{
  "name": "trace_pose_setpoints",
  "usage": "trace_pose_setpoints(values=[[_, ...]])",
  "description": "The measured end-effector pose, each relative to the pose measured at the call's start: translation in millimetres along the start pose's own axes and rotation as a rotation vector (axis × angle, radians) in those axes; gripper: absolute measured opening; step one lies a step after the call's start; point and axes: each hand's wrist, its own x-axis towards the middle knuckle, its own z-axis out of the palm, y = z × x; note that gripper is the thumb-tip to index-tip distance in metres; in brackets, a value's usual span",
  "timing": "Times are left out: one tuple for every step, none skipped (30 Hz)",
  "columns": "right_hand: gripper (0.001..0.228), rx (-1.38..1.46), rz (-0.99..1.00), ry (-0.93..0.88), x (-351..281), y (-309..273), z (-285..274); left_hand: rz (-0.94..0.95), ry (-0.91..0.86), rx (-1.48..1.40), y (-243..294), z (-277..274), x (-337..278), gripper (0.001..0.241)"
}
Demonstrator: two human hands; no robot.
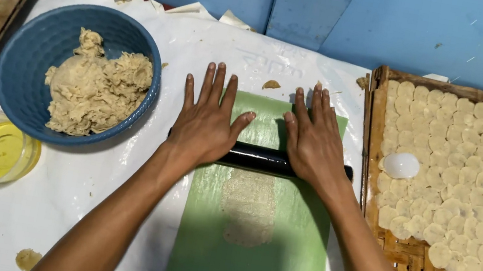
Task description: Flattening small balls of dough into thin discs using a rolling pin on a plastic sheet.
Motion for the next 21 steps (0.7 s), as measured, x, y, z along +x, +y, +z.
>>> trace_pose_setpoints(values=[[0.062, -0.020, -0.010, 0.051, 5, 2, 2, 0.000, 0.040, 0.008, -1, 0, 2, 0.078], [0.062, -0.019, -0.013, 0.059, 8, 4, 3, 0.002, 0.046, 0.014, 1, -3, 0, 0.078], [0.064, -0.007, -0.002, 0.086, 11, 5, 4, 0.029, 0.139, 0.004, 3, -5, -3, 0.073], [0.066, 0.005, 0.007, 0.112, 16, 7, 6, 0.054, 0.234, -0.005, 5, -8, -6, 0.068], [0.066, 0.006, 0.000, 0.119, 18, 11, 10, 0.053, 0.241, 0.001, 6, -4, -17, 0.068], [0.066, 0.005, 0.003, 0.137, 21, 15, 15, 0.071, 0.267, -0.051, 8, 1, -27, 0.060], [0.065, 0.005, 0.005, 0.156, 24, 19, 19, 0.088, 0.292, -0.104, 10, 5, -38, 0.053], [0.065, 0.008, -0.002, 0.163, 25, 21, 20, 0.088, 0.299, -0.095, 14, 5, -50, 0.053], [0.065, 0.002, -0.012, 0.217, 26, 24, 22, 0.089, 0.252, -0.131, 19, 5, -63, 0.049], [0.065, -0.001, -0.023, 0.267, 25, 25, 24, 0.086, 0.203, -0.168, 24, 5, -78, 0.046], [0.065, 0.004, -0.032, 0.271, 25, 24, 23, 0.081, 0.209, -0.160, 26, 3, -83, 0.046], [0.064, 0.006, -0.053, 0.309, 24, 22, 22, 0.098, 0.192, -0.144, 28, 2, -88, 0.047], [0.063, 0.009, -0.075, 0.347, 22, 21, 20, 0.114, 0.175, -0.129, 31, 0, -94, 0.049], [0.063, 0.011, -0.082, 0.355, 16, 14, 14, 0.113, 0.183, -0.122, 33, -2, -97, 0.049], [0.062, 0.083, -0.086, 0.379, 10, 8, 8, 0.126, 0.199, -0.088, 36, -3, -101, 0.050], [0.061, 0.152, -0.089, 0.402, 5, 3, 0, 0.139, 0.216, -0.058, 39, -4, -102, 0.051], [0.061, 0.150, -0.096, 0.408, -9, 0, -3, 0.140, 0.225, -0.055, 45, -9, -108, 0.051], [0.059, 0.143, -0.131, 0.359, -24, -2, -3, 0.110, 0.209, -0.063, 51, -11, -115, 0.049], [0.058, 0.135, -0.166, 0.309, -38, -4, -3, 0.081, 0.192, -0.072, 56, -13, -122, 0.048], [0.058, 0.137, -0.162, 0.306, -57, -6, -8, 0.081, 0.188, -0.073, 59, -9, -133, 0.048], [0.057, 0.106, -0.175, 0.252, -75, -7, -13, 0.078, 0.189, -0.075, 61, -4, -143, 0.047]])
